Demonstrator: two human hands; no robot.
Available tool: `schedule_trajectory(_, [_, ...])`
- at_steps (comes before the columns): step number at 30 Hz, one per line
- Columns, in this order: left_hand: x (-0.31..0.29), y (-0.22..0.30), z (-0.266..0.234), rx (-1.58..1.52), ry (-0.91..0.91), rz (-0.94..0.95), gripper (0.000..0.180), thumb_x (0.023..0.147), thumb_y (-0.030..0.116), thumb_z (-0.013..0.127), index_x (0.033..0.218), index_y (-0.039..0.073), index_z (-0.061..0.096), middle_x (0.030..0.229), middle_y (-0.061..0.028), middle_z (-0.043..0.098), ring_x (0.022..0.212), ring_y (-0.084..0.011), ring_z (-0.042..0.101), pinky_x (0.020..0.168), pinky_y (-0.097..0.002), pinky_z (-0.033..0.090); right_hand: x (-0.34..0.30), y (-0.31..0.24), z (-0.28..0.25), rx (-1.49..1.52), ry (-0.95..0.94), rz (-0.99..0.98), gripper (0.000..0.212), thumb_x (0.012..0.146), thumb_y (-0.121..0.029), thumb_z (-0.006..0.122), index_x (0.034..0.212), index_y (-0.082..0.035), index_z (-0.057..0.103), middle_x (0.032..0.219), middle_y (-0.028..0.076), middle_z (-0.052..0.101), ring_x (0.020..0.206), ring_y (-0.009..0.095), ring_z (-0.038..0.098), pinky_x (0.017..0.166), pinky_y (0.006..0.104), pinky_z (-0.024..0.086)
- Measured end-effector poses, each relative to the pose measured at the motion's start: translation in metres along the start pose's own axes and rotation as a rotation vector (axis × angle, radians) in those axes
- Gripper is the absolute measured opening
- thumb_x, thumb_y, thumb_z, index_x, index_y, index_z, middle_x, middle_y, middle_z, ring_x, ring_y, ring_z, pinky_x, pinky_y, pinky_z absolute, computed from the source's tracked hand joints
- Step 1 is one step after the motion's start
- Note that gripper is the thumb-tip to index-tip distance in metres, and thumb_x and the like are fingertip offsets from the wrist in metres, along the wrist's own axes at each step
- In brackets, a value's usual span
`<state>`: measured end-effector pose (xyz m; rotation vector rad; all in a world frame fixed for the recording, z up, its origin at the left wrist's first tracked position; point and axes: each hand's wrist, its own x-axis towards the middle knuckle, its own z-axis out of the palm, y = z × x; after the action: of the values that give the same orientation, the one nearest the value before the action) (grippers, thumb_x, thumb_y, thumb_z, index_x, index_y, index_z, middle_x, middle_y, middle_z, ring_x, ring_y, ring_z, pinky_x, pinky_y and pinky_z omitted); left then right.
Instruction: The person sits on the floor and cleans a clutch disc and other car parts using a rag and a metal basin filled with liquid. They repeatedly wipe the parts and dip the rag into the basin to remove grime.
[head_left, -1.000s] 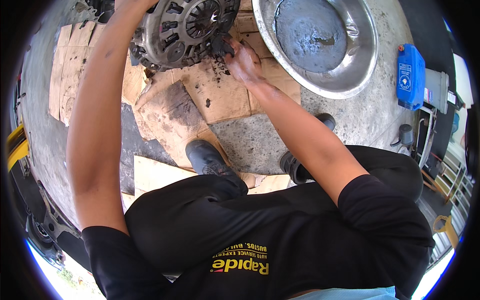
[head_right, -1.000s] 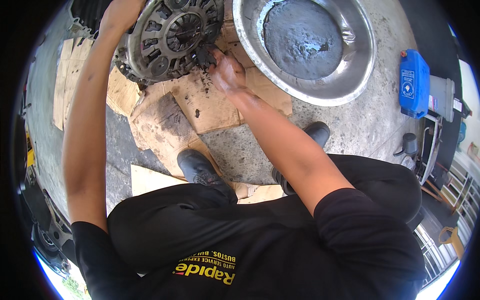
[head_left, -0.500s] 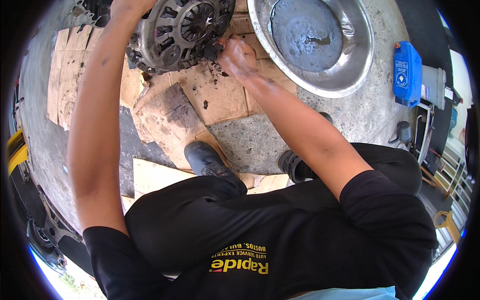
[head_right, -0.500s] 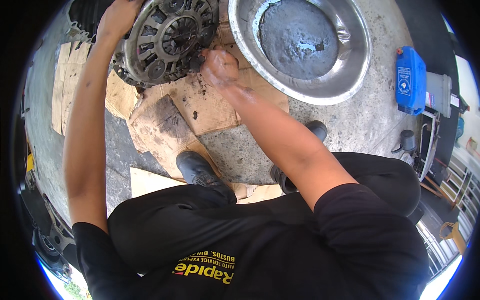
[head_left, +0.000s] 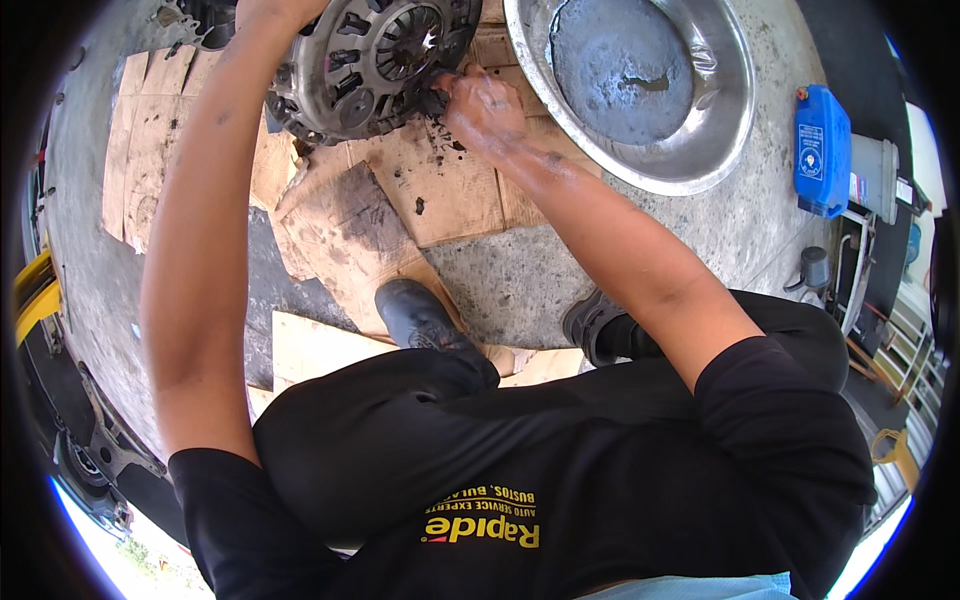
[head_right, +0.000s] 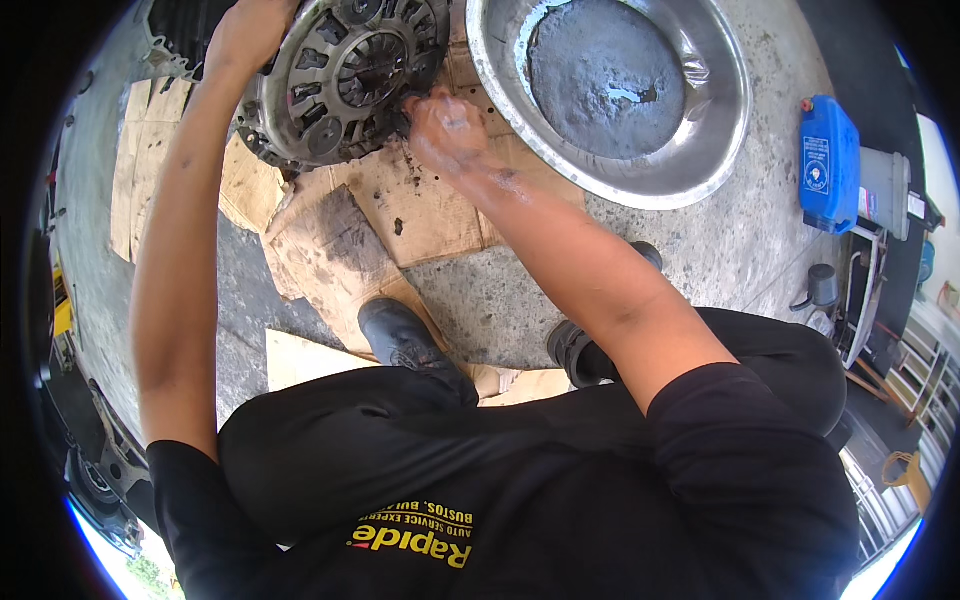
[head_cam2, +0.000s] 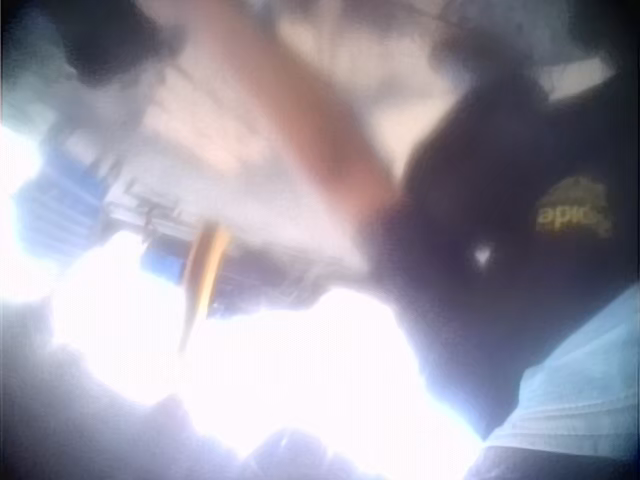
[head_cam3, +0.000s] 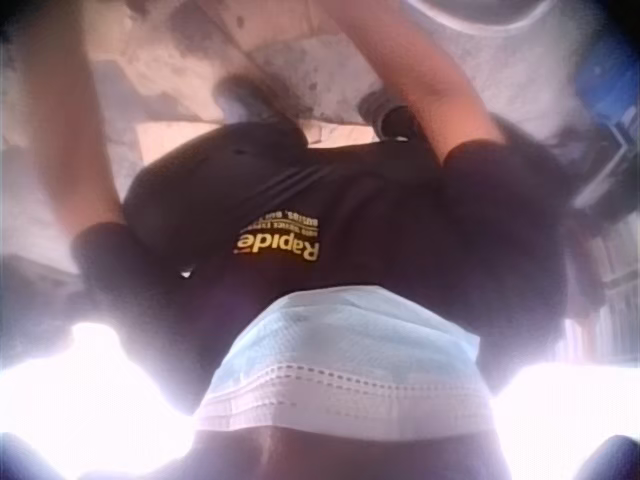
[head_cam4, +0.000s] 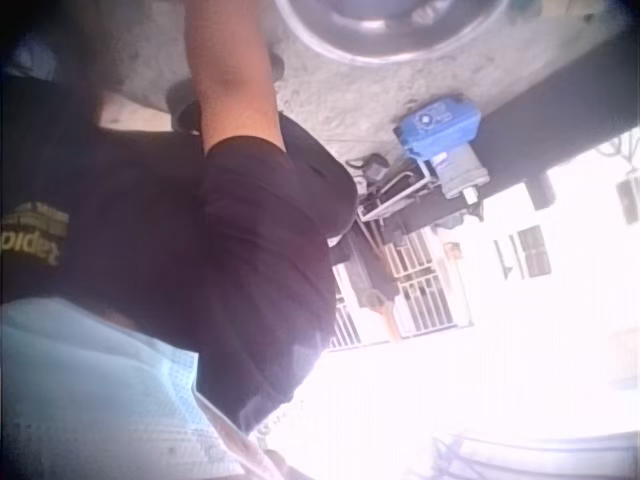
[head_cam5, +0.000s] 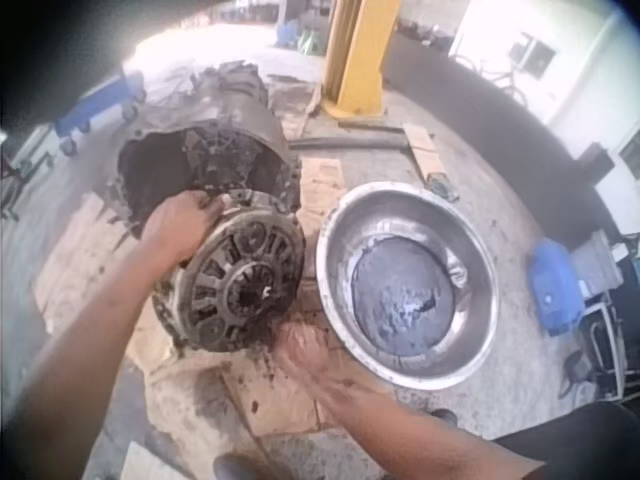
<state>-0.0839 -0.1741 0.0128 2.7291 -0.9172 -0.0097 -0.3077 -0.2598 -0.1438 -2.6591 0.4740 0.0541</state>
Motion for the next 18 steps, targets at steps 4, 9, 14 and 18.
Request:
schedule_trajectory(4, [-0.002, -0.033, -0.005, 0.342, -0.010, 0.271, 0.044, 0.106, 0.038, 0.040, 0.111, 0.007, 0.070, 0.102, -0.0226, 0.069, 0.099, -0.0403, 0.067, 0.085, -0.0502, 0.053, -0.003, -0.045, -0.004, 0.296, -0.005, 0.245, 0.038, 0.093, -0.019, 0.052, 0.131, -0.018, 0.062, 0.114, 0.018, 0.065, 0.106, 0.032, 0.066, 0.090, 0.0434, 0.054])
schedule_trajectory(9, [0.000, -0.020, 0.003, 0.368, 0.053, 0.382, 0.038, 0.106, 0.032, 0.038, 0.115, 0.010, 0.068, 0.102, -0.0206, 0.069, 0.096, -0.0394, 0.068, 0.084, -0.0498, 0.054, -0.031, -0.050, 0.057, 0.393, 0.081, 0.290, 0.048, 0.091, -0.017, 0.058, 0.140, -0.020, 0.057, 0.119, 0.014, 0.065, 0.109, 0.032, 0.065, 0.093, 0.0409, 0.053])
schedule_trajectory(14, [-0.002, -0.024, 0.005, 0.322, 0.043, 0.365, 0.040, 0.105, 0.034, 0.041, 0.113, 0.007, 0.069, 0.102, -0.0228, 0.068, 0.098, -0.0412, 0.067, 0.085, -0.0504, 0.053, -0.020, -0.062, -0.002, 0.828, -0.064, 0.623, 0.044, 0.092, -0.016, 0.056, 0.136, -0.018, 0.059, 0.113, 0.014, 0.065, 0.101, 0.033, 0.066, 0.091, 0.0421, 0.053])
schedule_trajectory(18, [-0.009, 0.013, -0.012, 0.025, 0.012, -0.026, 0.050, 0.103, 0.045, 0.044, 0.104, 0.002, 0.071, 0.102, -0.0253, 0.070, 0.101, -0.0441, 0.066, 0.088, -0.0523, 0.051, -0.017, -0.040, 0.043, 0.693, 0.145, 0.427, 0.040, 0.092, -0.017, 0.055, 0.132, -0.014, 0.060, 0.111, 0.017, 0.064, 0.102, 0.034, 0.065, 0.090, 0.0429, 0.053])
